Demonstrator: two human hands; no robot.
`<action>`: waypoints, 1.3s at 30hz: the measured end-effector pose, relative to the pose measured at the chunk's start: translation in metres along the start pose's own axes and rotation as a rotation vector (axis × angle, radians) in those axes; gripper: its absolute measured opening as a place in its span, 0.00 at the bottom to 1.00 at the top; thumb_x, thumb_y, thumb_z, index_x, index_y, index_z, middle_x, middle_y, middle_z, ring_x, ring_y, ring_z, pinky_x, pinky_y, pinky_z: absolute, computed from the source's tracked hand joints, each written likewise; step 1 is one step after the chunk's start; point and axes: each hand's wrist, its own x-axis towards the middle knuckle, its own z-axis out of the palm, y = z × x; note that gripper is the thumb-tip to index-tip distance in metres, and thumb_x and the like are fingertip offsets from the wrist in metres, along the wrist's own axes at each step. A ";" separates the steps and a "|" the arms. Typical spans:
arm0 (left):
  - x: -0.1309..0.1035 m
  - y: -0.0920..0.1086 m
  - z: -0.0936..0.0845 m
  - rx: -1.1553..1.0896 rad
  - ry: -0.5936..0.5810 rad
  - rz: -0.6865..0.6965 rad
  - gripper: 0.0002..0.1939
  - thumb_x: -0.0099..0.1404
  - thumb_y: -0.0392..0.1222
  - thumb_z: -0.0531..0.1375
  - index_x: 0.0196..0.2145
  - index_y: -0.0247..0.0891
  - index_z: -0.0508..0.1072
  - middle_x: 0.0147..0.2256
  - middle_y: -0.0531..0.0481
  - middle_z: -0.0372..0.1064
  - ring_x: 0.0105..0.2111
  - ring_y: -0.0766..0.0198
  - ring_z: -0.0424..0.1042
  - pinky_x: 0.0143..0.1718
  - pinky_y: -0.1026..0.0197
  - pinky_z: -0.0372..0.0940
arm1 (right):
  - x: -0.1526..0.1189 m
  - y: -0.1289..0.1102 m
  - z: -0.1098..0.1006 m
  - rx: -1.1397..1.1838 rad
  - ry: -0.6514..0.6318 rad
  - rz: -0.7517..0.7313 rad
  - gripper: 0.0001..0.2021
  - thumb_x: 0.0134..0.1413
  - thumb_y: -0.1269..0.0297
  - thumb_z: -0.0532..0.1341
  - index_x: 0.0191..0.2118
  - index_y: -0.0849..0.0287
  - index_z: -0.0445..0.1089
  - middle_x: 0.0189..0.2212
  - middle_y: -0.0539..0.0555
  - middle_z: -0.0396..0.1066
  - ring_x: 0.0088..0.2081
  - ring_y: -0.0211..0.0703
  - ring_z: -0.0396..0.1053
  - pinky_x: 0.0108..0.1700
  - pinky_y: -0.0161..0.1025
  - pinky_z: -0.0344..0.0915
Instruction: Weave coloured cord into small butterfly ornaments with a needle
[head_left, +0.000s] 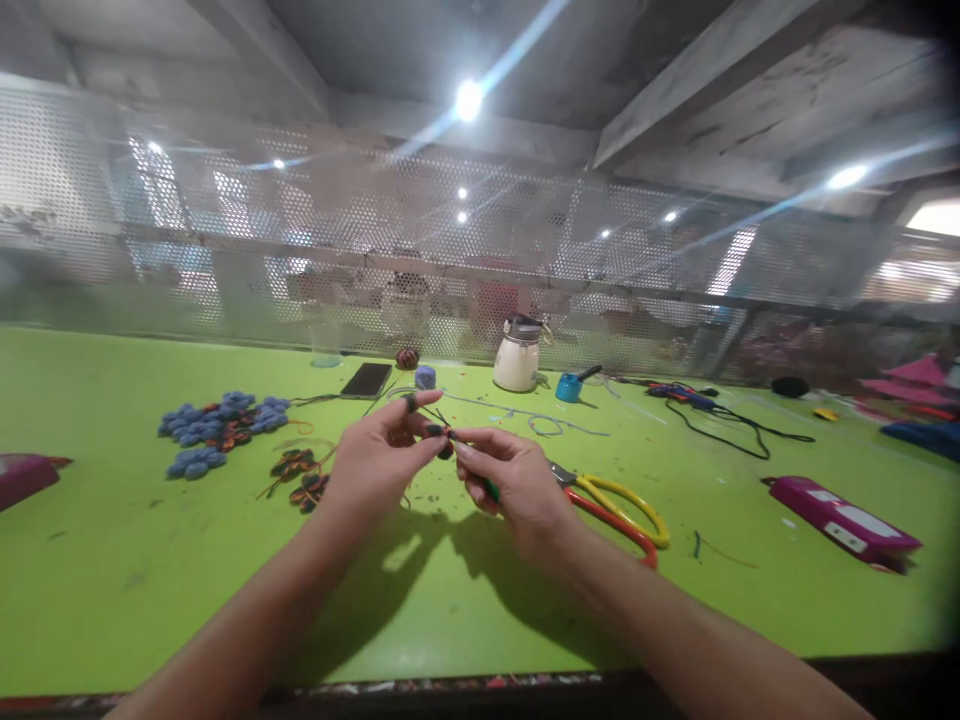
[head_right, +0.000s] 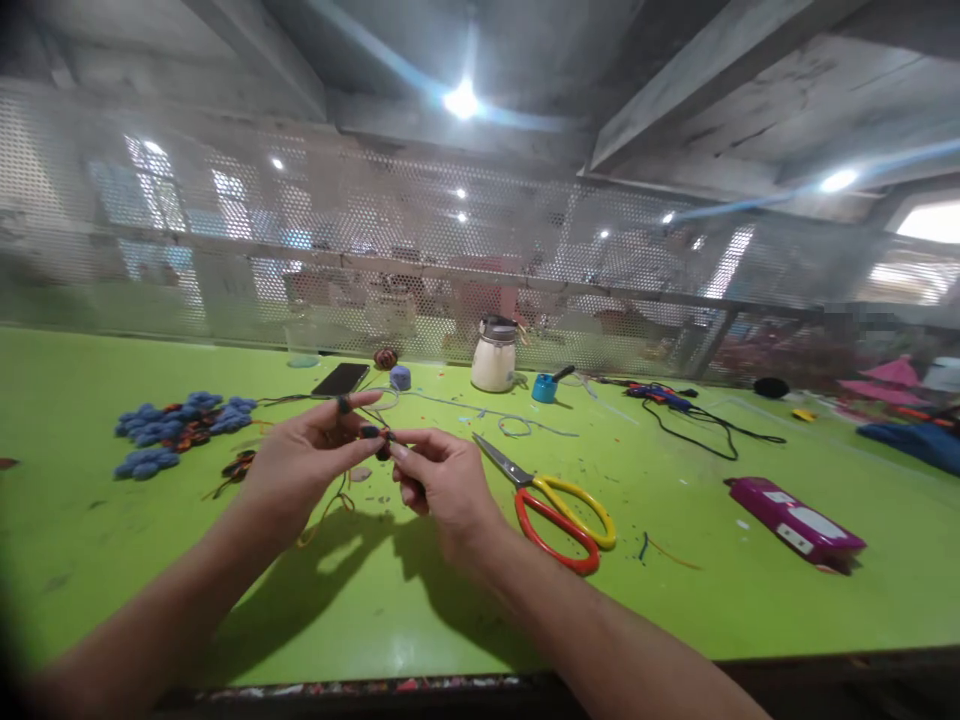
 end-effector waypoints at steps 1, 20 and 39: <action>0.002 0.001 -0.002 -0.137 -0.025 -0.114 0.23 0.49 0.32 0.69 0.45 0.39 0.77 0.26 0.54 0.70 0.28 0.63 0.68 0.34 0.60 0.63 | -0.001 0.000 0.000 -0.010 -0.003 -0.027 0.13 0.42 0.61 0.70 0.36 0.61 0.75 0.18 0.45 0.65 0.17 0.28 0.56 0.17 0.29 0.47; 0.010 0.012 -0.027 -0.408 -0.116 -0.192 0.08 0.48 0.30 0.69 0.29 0.37 0.79 0.26 0.52 0.74 0.28 0.68 0.69 0.31 0.64 0.62 | 0.000 -0.022 -0.023 -0.993 -0.238 -0.795 0.18 0.60 0.73 0.54 0.52 0.57 0.73 0.26 0.52 0.64 0.27 0.38 0.60 0.29 0.37 0.57; 0.006 0.009 -0.020 -0.247 -0.242 -0.193 0.35 0.51 0.32 0.68 0.57 0.38 0.65 0.31 0.54 0.70 0.33 0.66 0.68 0.37 0.61 0.62 | 0.007 -0.016 -0.018 -0.316 -0.157 -0.206 0.19 0.47 0.64 0.64 0.47 0.65 0.76 0.14 0.41 0.54 0.16 0.28 0.46 0.19 0.33 0.45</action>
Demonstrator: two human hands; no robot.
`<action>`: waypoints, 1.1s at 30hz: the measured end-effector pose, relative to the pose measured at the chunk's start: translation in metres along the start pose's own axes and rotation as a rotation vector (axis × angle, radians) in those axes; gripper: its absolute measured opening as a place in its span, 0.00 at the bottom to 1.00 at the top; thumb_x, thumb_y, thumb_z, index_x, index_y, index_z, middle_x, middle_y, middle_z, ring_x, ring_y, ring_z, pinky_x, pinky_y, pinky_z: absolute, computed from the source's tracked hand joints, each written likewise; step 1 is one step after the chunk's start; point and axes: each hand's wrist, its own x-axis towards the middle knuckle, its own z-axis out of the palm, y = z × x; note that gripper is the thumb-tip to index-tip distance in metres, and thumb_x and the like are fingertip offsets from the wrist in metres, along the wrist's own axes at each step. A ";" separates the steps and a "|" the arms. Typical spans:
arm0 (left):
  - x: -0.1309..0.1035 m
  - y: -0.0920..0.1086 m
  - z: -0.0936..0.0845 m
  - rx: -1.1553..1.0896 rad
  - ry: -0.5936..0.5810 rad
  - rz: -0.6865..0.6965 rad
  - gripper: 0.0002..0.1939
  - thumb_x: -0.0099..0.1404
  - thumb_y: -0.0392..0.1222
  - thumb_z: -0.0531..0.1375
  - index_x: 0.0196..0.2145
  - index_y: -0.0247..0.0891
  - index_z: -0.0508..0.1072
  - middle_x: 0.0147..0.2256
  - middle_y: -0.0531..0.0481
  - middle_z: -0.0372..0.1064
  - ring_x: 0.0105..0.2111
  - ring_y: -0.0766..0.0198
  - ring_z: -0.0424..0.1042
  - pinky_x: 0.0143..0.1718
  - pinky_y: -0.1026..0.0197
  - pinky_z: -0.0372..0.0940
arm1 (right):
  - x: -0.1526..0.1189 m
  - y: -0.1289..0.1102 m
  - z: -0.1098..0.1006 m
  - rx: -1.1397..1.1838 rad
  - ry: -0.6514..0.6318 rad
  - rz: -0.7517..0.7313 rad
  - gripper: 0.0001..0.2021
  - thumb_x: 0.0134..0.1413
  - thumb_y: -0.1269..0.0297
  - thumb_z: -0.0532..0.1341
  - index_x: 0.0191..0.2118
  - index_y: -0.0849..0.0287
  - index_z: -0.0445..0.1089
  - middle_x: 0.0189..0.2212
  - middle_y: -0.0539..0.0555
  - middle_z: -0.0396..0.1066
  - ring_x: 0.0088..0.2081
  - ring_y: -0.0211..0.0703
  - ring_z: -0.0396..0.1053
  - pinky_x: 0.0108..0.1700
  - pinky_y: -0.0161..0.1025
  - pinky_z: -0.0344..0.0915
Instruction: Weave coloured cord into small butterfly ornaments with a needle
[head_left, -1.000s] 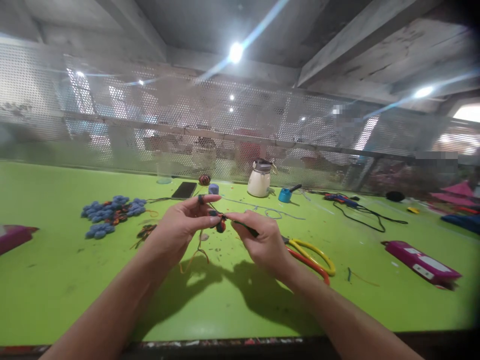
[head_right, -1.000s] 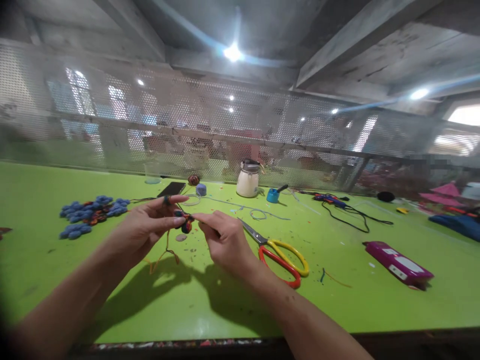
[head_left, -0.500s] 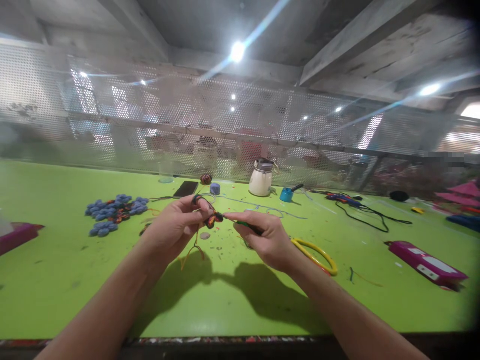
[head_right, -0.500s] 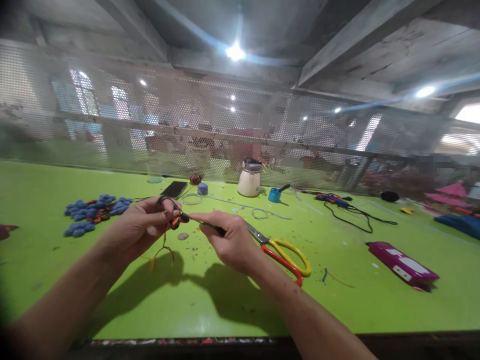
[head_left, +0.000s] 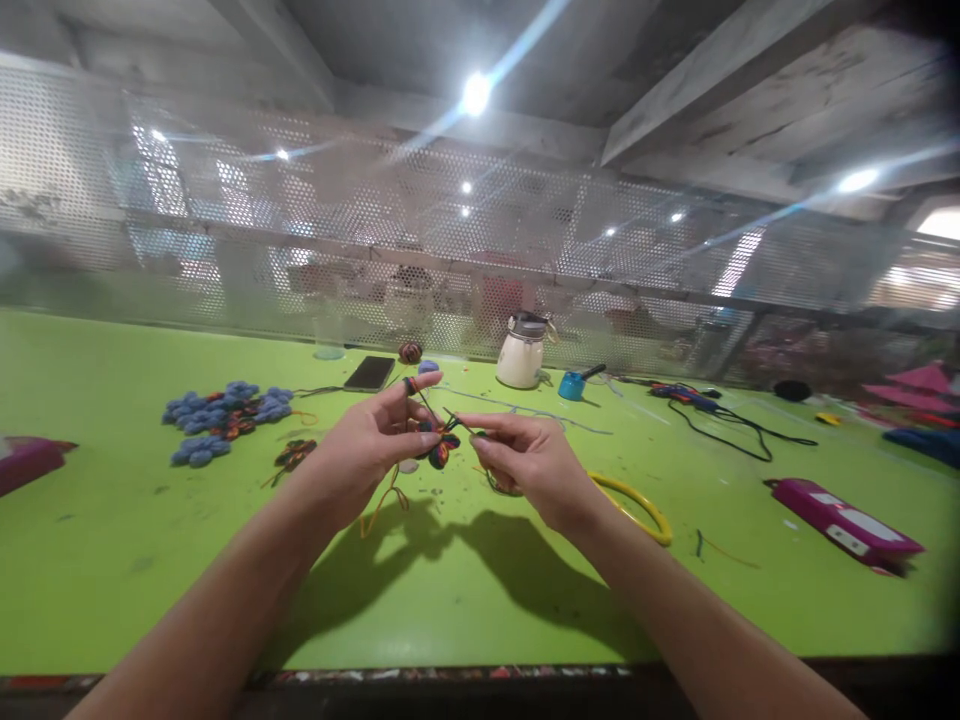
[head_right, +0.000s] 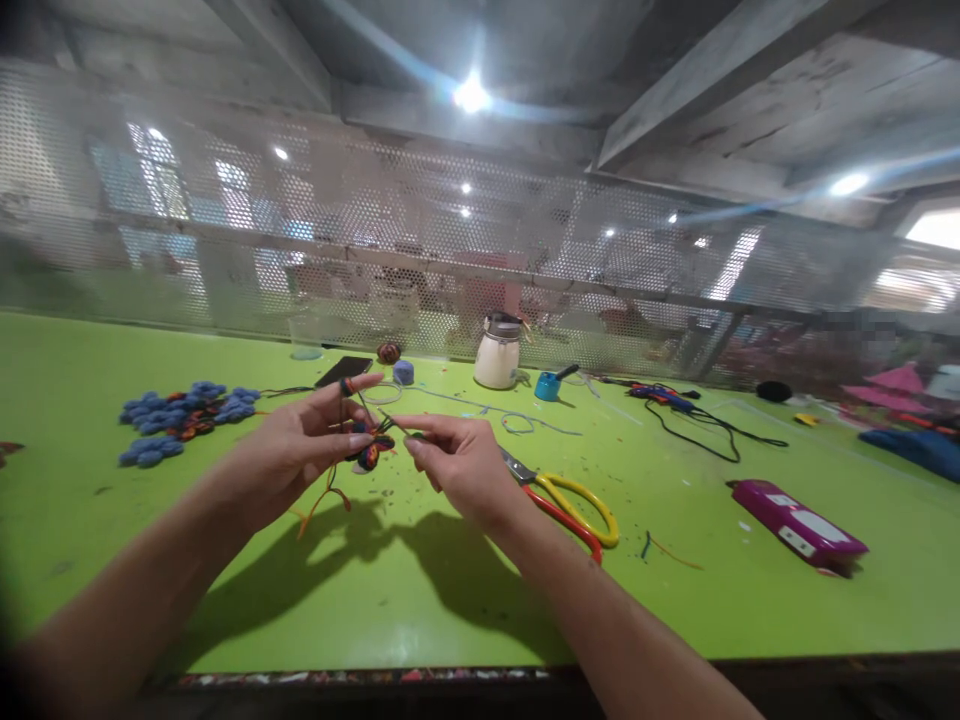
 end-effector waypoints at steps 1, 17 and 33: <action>0.000 0.000 0.001 -0.007 0.004 0.010 0.37 0.51 0.31 0.68 0.58 0.37 0.64 0.32 0.53 0.70 0.34 0.65 0.69 0.38 0.61 0.62 | 0.000 0.000 0.000 0.004 -0.001 0.009 0.19 0.47 0.64 0.64 0.46 0.65 0.76 0.14 0.41 0.54 0.16 0.28 0.46 0.19 0.32 0.45; 0.005 -0.006 -0.002 0.190 0.031 0.028 0.35 0.51 0.38 0.69 0.57 0.34 0.65 0.26 0.54 0.70 0.26 0.63 0.70 0.32 0.57 0.62 | 0.000 -0.001 0.002 0.047 -0.035 0.067 0.17 0.46 0.65 0.65 0.44 0.63 0.77 0.13 0.41 0.56 0.15 0.27 0.47 0.18 0.32 0.42; 0.002 -0.003 0.002 0.146 0.003 -0.041 0.39 0.51 0.34 0.67 0.60 0.35 0.62 0.23 0.57 0.68 0.26 0.65 0.68 0.32 0.60 0.62 | 0.000 0.000 0.002 -0.083 -0.050 0.037 0.16 0.48 0.66 0.63 0.44 0.64 0.76 0.14 0.42 0.55 0.16 0.29 0.48 0.20 0.33 0.44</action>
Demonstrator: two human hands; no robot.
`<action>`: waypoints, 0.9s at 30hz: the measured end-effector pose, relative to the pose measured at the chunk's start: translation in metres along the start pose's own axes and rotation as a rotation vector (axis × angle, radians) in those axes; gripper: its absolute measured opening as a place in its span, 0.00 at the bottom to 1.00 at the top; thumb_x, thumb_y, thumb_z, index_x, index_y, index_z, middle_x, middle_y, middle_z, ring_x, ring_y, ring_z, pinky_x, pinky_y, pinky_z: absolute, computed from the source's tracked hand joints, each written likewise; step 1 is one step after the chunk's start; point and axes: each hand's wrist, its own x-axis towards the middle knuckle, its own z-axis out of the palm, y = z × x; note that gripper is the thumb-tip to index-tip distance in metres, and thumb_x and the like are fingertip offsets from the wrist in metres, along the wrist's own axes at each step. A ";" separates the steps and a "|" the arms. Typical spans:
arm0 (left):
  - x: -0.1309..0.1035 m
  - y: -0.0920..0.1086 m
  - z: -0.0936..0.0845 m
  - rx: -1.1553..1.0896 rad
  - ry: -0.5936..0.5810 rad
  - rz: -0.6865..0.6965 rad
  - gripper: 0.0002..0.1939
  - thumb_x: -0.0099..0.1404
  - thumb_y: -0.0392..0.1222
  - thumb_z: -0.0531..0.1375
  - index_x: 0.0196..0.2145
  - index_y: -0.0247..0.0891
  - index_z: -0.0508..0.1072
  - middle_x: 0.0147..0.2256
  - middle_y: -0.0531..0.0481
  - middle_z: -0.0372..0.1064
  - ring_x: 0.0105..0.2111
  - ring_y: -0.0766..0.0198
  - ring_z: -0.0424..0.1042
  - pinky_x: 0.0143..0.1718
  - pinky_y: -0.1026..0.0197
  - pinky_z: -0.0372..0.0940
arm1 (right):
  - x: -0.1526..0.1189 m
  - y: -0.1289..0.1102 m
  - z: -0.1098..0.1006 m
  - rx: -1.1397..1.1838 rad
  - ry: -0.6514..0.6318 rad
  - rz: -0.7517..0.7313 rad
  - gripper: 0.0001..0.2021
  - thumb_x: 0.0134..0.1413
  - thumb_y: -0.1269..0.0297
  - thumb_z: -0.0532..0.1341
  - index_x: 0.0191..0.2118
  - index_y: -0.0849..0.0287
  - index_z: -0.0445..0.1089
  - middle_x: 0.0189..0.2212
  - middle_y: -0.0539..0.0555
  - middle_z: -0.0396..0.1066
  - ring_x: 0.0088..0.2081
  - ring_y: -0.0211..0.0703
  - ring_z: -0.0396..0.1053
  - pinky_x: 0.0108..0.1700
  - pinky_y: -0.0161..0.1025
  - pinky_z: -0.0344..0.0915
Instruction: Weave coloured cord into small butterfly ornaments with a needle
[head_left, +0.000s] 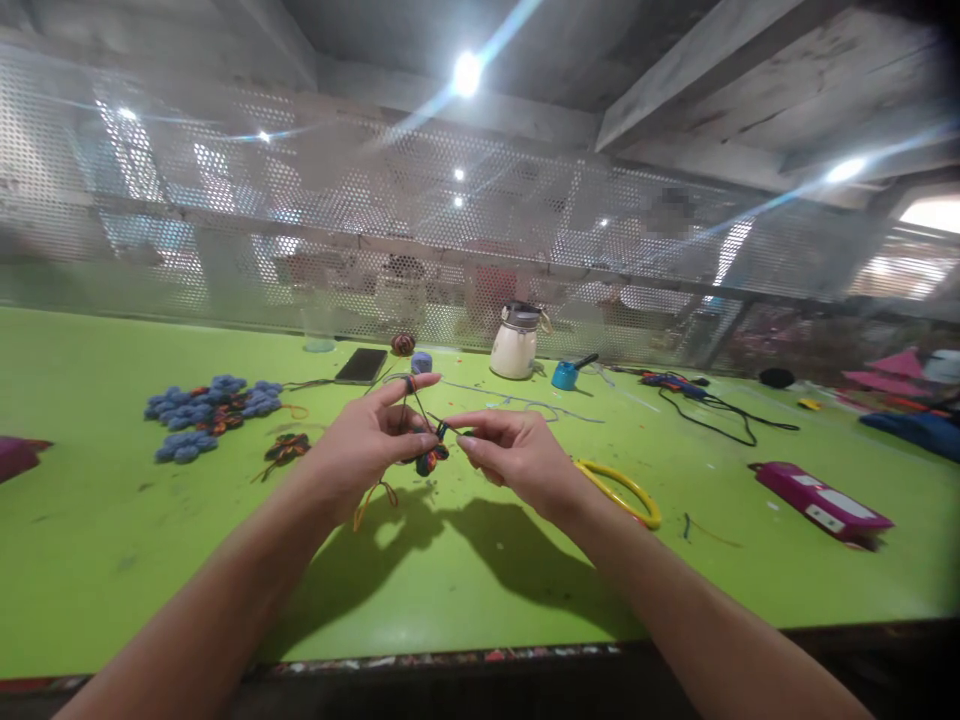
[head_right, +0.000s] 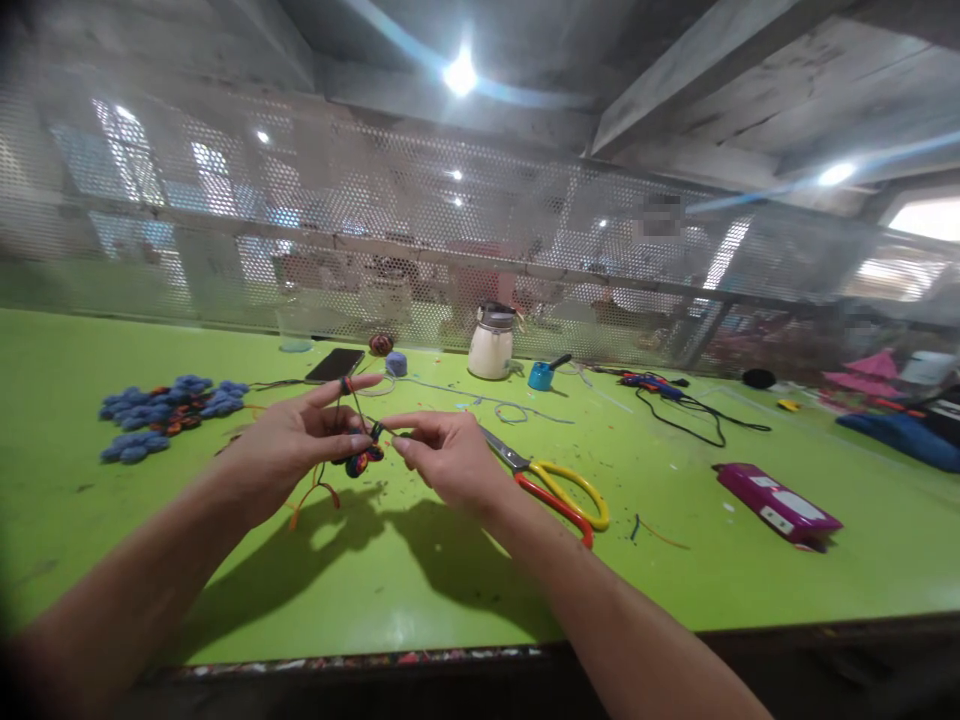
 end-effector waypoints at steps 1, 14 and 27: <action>0.000 0.000 0.001 0.026 0.002 0.000 0.39 0.51 0.35 0.67 0.60 0.35 0.61 0.23 0.57 0.68 0.26 0.65 0.68 0.32 0.60 0.63 | 0.000 0.000 0.000 -0.049 -0.001 -0.014 0.15 0.49 0.66 0.63 0.44 0.64 0.76 0.14 0.42 0.55 0.17 0.29 0.48 0.20 0.33 0.44; 0.002 -0.009 0.010 0.201 0.040 0.073 0.33 0.54 0.36 0.64 0.58 0.33 0.66 0.25 0.53 0.70 0.27 0.62 0.70 0.33 0.58 0.64 | 0.003 0.003 0.005 0.225 0.090 0.202 0.13 0.42 0.64 0.67 0.37 0.62 0.73 0.14 0.42 0.60 0.14 0.28 0.50 0.17 0.31 0.43; 0.003 -0.007 0.000 0.010 -0.066 -0.078 0.43 0.48 0.31 0.66 0.62 0.34 0.60 0.22 0.56 0.70 0.24 0.63 0.70 0.32 0.60 0.63 | 0.000 0.005 0.012 0.079 0.057 0.081 0.10 0.44 0.65 0.66 0.34 0.63 0.74 0.13 0.43 0.60 0.14 0.28 0.52 0.18 0.32 0.45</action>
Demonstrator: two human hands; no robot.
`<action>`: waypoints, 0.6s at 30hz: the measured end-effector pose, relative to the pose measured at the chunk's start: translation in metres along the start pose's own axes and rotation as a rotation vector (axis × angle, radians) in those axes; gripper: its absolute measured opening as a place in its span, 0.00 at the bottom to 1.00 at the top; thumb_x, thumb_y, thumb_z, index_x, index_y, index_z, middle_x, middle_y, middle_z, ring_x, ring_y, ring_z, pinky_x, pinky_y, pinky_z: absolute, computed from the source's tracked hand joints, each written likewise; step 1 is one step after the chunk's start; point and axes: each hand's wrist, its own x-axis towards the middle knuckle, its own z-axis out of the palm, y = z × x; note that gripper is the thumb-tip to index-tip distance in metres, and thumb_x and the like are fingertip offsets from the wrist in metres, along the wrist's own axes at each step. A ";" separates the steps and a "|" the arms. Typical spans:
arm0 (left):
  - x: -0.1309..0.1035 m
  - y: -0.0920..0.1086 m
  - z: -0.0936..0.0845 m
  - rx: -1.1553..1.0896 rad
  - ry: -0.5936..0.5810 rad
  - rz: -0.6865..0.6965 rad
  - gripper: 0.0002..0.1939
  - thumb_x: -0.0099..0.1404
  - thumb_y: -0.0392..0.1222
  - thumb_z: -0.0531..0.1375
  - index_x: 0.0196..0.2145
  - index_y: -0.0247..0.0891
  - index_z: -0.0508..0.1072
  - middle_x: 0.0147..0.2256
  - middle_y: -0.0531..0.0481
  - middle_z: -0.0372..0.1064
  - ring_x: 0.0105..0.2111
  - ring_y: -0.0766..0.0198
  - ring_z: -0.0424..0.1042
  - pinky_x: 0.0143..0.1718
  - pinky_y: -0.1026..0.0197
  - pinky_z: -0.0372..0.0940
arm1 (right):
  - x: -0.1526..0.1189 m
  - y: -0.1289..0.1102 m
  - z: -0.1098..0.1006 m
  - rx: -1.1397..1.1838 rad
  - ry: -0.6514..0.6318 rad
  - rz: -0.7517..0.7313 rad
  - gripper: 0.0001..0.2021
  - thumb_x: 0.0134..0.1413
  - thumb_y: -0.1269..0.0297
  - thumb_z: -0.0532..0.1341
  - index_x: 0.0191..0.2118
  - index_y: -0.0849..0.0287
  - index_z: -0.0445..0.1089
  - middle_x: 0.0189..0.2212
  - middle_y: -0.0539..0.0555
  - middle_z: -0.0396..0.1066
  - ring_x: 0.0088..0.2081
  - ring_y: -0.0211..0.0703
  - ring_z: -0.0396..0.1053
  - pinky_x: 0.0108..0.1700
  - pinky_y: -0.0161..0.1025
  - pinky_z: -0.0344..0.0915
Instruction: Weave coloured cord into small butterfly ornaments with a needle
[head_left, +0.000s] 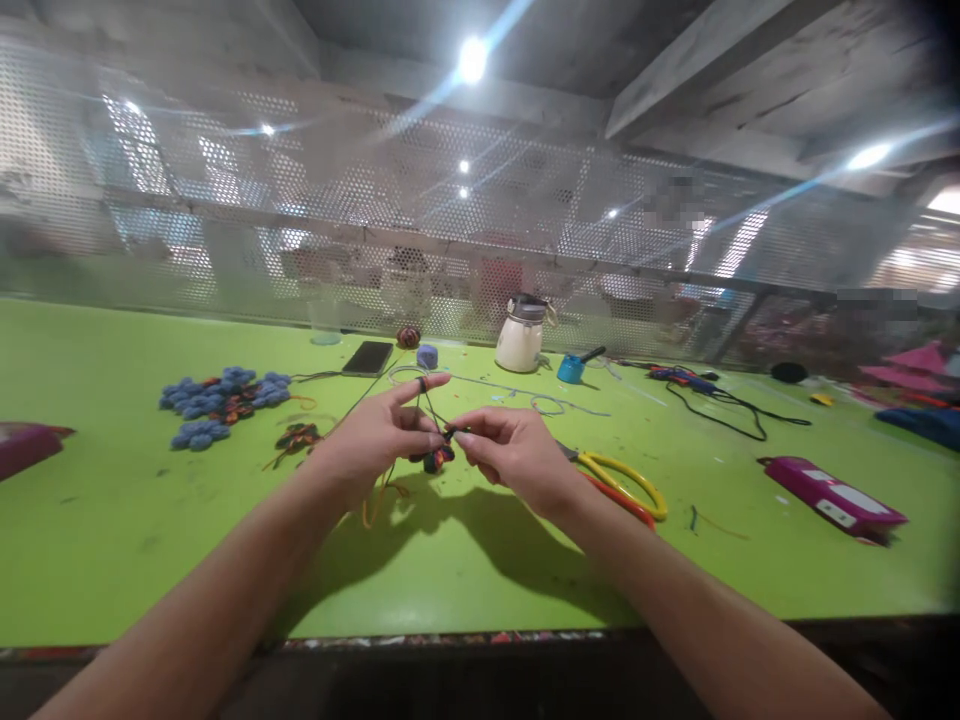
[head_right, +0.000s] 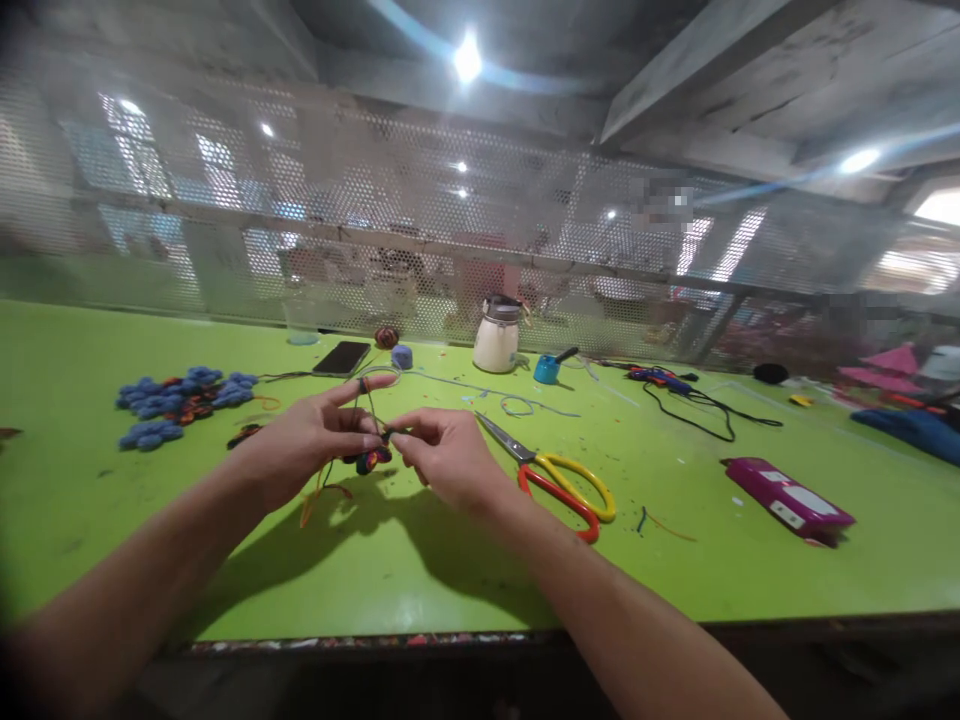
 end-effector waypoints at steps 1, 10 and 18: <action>0.000 -0.001 0.002 0.077 -0.017 0.018 0.41 0.50 0.32 0.65 0.62 0.34 0.60 0.21 0.56 0.69 0.24 0.63 0.69 0.31 0.60 0.63 | 0.001 0.000 -0.001 -0.018 -0.008 0.029 0.09 0.43 0.66 0.66 0.33 0.63 0.74 0.13 0.42 0.60 0.14 0.28 0.51 0.18 0.32 0.44; 0.000 -0.005 0.019 0.052 0.197 0.164 0.28 0.51 0.32 0.65 0.52 0.36 0.73 0.23 0.53 0.71 0.24 0.64 0.70 0.32 0.60 0.64 | -0.006 0.002 0.012 0.378 0.151 0.089 0.13 0.40 0.61 0.69 0.33 0.62 0.70 0.18 0.44 0.63 0.16 0.28 0.54 0.18 0.30 0.45; -0.007 0.010 -0.001 -0.362 0.036 -0.029 0.30 0.50 0.26 0.67 0.52 0.39 0.73 0.24 0.54 0.72 0.26 0.69 0.71 0.33 0.67 0.65 | -0.008 0.002 0.004 -0.084 0.127 -0.309 0.09 0.53 0.62 0.63 0.39 0.60 0.74 0.20 0.48 0.66 0.19 0.32 0.58 0.21 0.34 0.56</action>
